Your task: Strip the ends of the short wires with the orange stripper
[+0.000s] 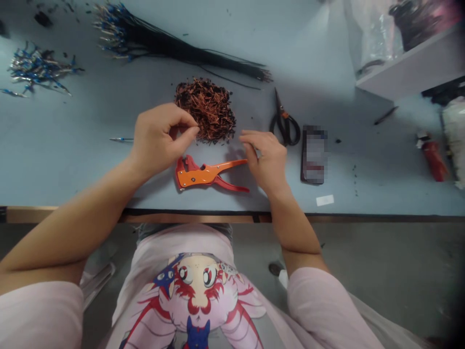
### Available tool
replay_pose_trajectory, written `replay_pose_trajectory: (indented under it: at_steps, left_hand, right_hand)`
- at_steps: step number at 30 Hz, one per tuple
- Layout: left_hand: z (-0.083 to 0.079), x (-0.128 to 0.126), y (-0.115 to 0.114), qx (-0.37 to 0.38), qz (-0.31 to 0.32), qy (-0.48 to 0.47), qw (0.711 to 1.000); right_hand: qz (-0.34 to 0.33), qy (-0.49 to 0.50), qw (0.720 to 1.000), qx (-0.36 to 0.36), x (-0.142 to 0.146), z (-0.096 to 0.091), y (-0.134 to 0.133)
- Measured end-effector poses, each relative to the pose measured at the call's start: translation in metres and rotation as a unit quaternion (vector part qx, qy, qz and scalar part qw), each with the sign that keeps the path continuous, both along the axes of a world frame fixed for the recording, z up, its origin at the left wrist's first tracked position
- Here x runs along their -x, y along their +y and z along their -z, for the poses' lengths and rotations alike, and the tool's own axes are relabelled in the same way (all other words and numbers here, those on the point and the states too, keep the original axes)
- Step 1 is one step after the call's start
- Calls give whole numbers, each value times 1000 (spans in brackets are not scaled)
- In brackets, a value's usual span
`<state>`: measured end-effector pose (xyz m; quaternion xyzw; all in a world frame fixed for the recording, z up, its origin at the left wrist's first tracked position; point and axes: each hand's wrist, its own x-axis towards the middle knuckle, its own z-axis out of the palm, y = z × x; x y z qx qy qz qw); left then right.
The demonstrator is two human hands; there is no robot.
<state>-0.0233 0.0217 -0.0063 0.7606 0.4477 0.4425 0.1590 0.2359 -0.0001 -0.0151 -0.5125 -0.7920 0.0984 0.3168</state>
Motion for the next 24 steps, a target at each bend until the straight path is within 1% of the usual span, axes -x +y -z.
replay_pose_trajectory:
  at_steps: [2, 4, 6, 8, 11, 14, 16, 18, 21, 24]
  left_hand:
    - [-1, 0, -1, -3, -1, 6, 1000]
    - [-1, 0, -1, -6, -5, 11, 1000]
    - [-2, 1, 0, -9, -11, 11, 1000]
    - [-1, 2, 0, -12, -16, 10, 1000]
    - [0, 3, 1, -18, -25, 14, 999]
    - [1, 3, 2, -30, -33, 16, 999]
    - [1, 3, 2, -36, -32, 15, 999]
    - [1, 3, 2, -38, -23, 20, 999]
    - [3, 3, 3, -41, -13, 32, 999]
    - [3, 3, 3, -34, -16, 49, 998]
  right_hand:
    - [30, 9, 999, -13, 0, -1, 0]
    - [31, 12, 999, -6, 1, -5, 0]
    - [-9, 7, 1000, 24, 1, -11, -1]
    - [-72, -9, 995, 75, 0, -18, -3]
    - [-154, -55, 975, 150, 2, -25, -8]
    - [-193, -121, 954, 195, 6, -25, -13]
    - [-198, -160, 944, 208, 10, -22, -16]
    - [-192, -178, 941, 212, 14, -20, -18]
    - [-185, -176, 943, 215, 17, -20, -18]
    - [-188, -169, 943, 215, 17, -21, -16]
